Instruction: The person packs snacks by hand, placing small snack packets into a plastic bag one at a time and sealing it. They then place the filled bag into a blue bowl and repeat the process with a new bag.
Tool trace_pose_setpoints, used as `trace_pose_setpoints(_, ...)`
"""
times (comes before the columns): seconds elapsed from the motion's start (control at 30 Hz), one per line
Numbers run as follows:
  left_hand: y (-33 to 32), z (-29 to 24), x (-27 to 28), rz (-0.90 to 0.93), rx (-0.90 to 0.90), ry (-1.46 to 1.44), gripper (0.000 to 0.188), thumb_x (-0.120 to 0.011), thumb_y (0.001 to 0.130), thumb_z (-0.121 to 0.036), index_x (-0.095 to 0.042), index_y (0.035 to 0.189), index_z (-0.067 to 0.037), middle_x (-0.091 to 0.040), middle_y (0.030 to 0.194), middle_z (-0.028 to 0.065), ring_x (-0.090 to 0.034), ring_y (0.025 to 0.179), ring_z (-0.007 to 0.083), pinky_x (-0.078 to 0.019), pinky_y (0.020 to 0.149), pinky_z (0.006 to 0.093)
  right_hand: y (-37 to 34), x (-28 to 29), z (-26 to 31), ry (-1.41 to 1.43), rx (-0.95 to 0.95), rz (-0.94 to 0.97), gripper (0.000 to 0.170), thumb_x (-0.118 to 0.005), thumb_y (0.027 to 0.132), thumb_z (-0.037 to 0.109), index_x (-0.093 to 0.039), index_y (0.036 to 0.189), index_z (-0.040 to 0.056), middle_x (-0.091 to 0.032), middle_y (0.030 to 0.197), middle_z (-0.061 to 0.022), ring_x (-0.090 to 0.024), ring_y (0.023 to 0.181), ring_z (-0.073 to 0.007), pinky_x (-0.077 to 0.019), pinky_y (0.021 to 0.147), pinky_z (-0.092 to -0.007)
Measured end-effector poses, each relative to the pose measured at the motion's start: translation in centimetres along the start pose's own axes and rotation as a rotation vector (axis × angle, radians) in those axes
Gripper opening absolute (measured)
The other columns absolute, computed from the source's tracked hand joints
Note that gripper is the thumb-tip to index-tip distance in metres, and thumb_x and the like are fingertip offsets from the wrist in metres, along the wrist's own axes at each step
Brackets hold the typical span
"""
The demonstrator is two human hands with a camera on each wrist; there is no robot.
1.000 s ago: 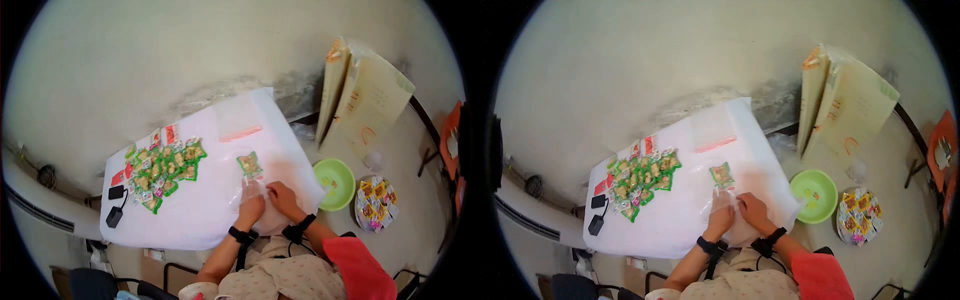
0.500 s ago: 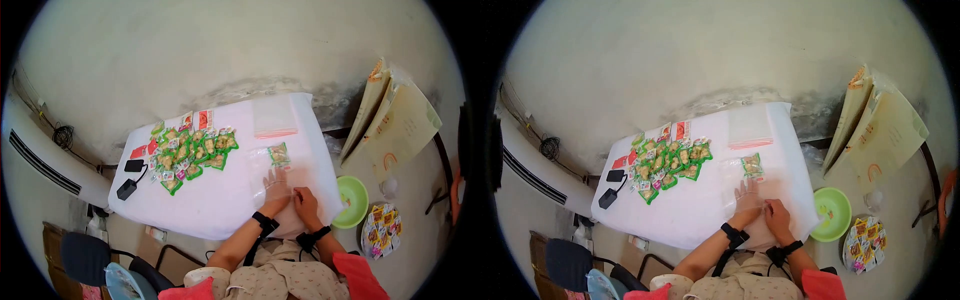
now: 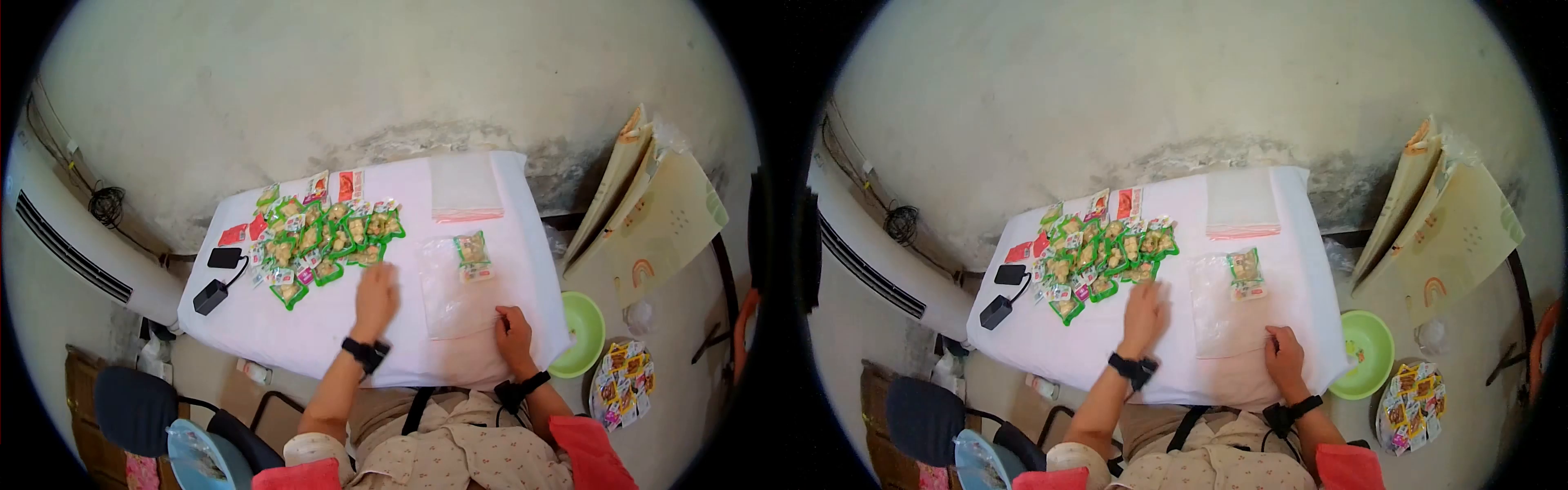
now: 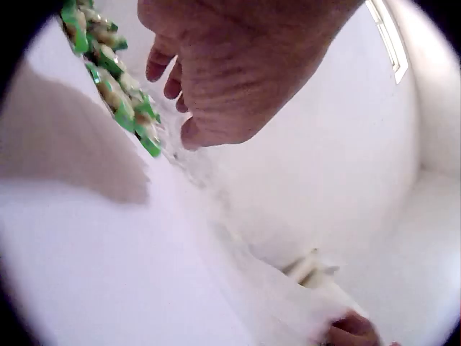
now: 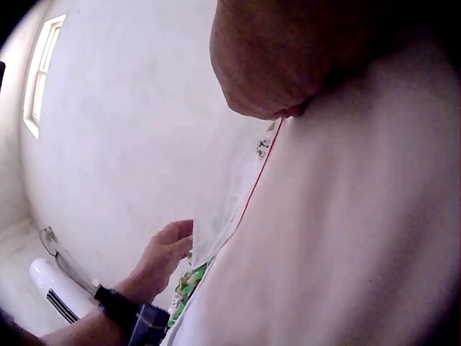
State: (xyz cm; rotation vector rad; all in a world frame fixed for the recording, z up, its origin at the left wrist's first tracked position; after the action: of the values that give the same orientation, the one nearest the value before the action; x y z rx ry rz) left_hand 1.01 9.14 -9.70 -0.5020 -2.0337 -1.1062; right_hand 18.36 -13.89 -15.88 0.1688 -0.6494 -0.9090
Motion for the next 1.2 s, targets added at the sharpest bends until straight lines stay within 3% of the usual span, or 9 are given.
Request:
trace_pose_setpoints(0.17,2.9,6.5,-2.6,0.086,0.062,0.284,0.035,-0.056,0.071,-0.003,-0.054,0.107,-0.002,-0.056,0.105,0.0137,-0.051,0.099,0.0304,-0.0459,0.079,0.04,-0.1,0.4,0.1,0.031,-0.011,-0.015,0.019,-0.056,0.076,-0.001,-0.059,0.094,0.0027,-0.056,0.079,-0.0115,-0.057,0.067,-0.0255,-0.0461,0.06,-0.0309)
trace_pose_setpoints(0.5,0.5,5.1,4.0,-0.075,0.107,0.1,0.031,-0.053,0.082,-0.005,-0.054,0.113,-0.001,-0.062,0.094,0.0107,-0.059,0.088,0.0252,-0.0497,0.074,0.0336,-0.3,2.0,1.2,0.132,-0.068,-0.074,0.036,-0.062,0.072,0.0,-0.055,0.107,0.004,-0.055,0.085,-0.0073,-0.054,0.066,-0.018,-0.0441,0.058,-0.0272)
trace_pose_setpoints(0.57,-1.9,8.2,3.4,-0.121,0.681,-0.929,0.029,-0.05,0.089,-0.009,-0.053,0.117,-0.001,-0.063,0.096,0.0063,-0.06,0.087,0.0152,-0.0494,0.072,0.0281,-0.4,3.0,4.1,0.029,0.13,-0.087,0.047,-0.065,0.071,0.002,-0.05,0.116,0.0039,-0.054,0.093,-0.0085,-0.053,0.071,-0.0154,-0.0433,0.059,-0.0252)
trace_pose_setpoints(0.67,-3.4,5.2,2.3,-0.046,0.766,-1.238,0.028,-0.047,0.092,-0.014,-0.052,0.117,-0.002,-0.062,0.096,0.0032,-0.058,0.081,0.0078,-0.0471,0.065,0.0213,0.1,0.1,6.5,0.174,0.187,0.22,0.051,-0.066,0.075,0.006,-0.046,0.122,0.004,-0.054,0.101,-0.0106,-0.055,0.08,-0.0131,-0.0444,0.062,-0.0241)
trace_pose_setpoints(0.83,-4.5,-3.7,-1.7,0.196,0.781,-1.496,0.027,-0.047,0.093,-0.016,-0.053,0.116,-0.003,-0.062,0.098,0.0026,-0.057,0.081,0.0072,-0.0438,0.062,0.0191,-1.3,-6.8,6.6,0.902,-0.583,0.544,0.043,-0.061,0.086,0.015,-0.045,0.124,0.0026,-0.06,0.097,-0.0053,-0.058,0.084,-0.011,-0.0495,0.068,-0.0252)
trace_pose_setpoints(0.97,-6.6,-6.7,-3.6,0.236,0.759,-1.321,0.031,-0.047,0.094,-0.021,-0.051,0.119,-0.002,-0.059,0.106,0.0046,-0.055,0.09,0.0085,-0.0463,0.069,0.0225,-2.9,-5.4,4.3,0.968,-0.665,0.431,0.041,-0.058,0.087,0.013,-0.044,0.124,0.0016,-0.062,0.096,-0.0067,-0.057,0.08,-0.009,-0.0485,0.071,-0.0237)
trace_pose_setpoints(1.03,-6.8,-6.1,-3.4,0.233,0.64,-1.16,0.034,-0.056,0.089,-0.018,-0.051,0.118,-0.002,-0.057,0.109,0.0081,-0.055,0.095,0.0161,-0.0466,0.074,0.0275,-3.9,-2.0,1.6,0.905,-0.706,0.267,0.03,-0.061,0.086,0.016,-0.054,0.11,-0.0002,-0.062,0.089,-0.0019,-0.058,0.074,-0.0079,-0.0478,0.065,-0.0227)
trace_pose_setpoints(1.1,-5.5,-10.1,0.5,0.103,-0.093,-0.258,0.042,-0.066,0.078,-0.013,-0.052,0.116,-0.002,-0.055,0.108,0.0116,-0.053,0.098,0.0253,-0.0454,0.079,0.0328,-5.0,0.5,0.5,0.843,-0.695,0.375,0.027,-0.062,0.086,0.016,-0.056,0.106,-0.0001,-0.062,0.088,-0.002,-0.057,0.073,-0.0074,-0.0469,0.063,-0.0222)
trace_pose_setpoints(1.2,-5.8,-11.3,-0.2,0.168,-0.129,-0.178,0.05,-0.071,0.068,-0.01,-0.053,0.114,-0.004,-0.054,0.106,0.0143,-0.05,0.099,0.032,-0.0436,0.081,0.0374,-6.9,2.4,0.2,0.693,-0.675,0.563,0.022,-0.062,0.085,0.017,-0.059,0.1,0.0003,-0.062,0.086,-0.0018,-0.056,0.072,-0.0067,-0.0455,0.062,-0.0216)
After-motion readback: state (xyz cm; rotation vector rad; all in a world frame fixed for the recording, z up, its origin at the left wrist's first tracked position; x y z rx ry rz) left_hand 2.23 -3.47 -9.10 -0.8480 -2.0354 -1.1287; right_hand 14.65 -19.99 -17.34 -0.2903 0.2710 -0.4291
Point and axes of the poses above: each hand's wrist, its own y-axis towards the middle knuckle, its own x-axis out of the back of the hand, z = x × y, the point moved 9 cm from there along y, towards the middle knuckle
